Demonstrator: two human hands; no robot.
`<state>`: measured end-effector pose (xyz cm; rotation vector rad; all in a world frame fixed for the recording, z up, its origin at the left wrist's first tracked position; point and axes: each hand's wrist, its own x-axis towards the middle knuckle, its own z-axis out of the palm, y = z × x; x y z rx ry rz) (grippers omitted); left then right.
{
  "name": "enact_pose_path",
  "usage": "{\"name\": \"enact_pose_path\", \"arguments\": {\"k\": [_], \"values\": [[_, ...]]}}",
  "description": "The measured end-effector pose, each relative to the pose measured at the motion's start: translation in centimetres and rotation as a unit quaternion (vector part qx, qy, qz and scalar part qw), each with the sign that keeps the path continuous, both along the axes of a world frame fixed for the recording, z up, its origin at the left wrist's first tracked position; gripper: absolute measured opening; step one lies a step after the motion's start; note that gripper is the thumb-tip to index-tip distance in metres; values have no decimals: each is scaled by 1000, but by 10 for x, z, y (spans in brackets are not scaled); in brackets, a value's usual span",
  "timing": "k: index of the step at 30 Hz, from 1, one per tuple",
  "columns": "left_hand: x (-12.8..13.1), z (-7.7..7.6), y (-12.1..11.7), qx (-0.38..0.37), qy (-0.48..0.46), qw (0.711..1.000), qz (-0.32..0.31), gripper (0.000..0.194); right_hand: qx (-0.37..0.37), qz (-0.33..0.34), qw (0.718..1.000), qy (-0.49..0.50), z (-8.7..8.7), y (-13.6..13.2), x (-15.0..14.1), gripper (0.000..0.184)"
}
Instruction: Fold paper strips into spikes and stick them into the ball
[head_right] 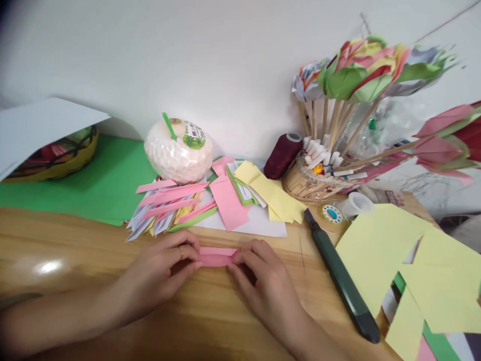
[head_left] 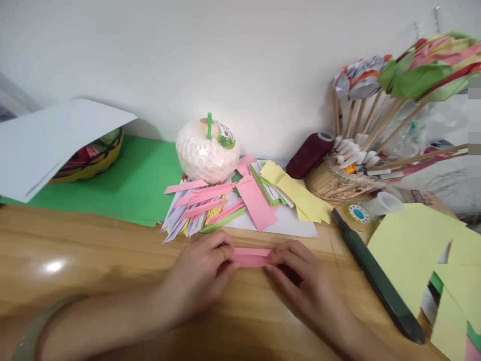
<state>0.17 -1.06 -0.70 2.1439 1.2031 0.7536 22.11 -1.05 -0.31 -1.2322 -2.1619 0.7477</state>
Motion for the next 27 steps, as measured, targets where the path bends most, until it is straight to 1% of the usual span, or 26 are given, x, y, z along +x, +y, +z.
{"name": "enact_pose_path", "arguments": {"k": [5,10,14,22,27], "values": [[1,2,2,-22,3,1000,1,16,15,-6,999,-51,1,1,-4,16],[2,5,5,-29,37,999,6,18,60,-2,993,-103,2,3,-8,17],[4,6,6,-20,66,998,4,18,74,1,991,-114,1,3,-9,18],[6,7,8,2,131,991,3,15,58,0,991,-125,1,4,-9,17],[6,7,8,15,161,987,-5,17,84,-9,986,-143,-1,2,-10,17]]}}
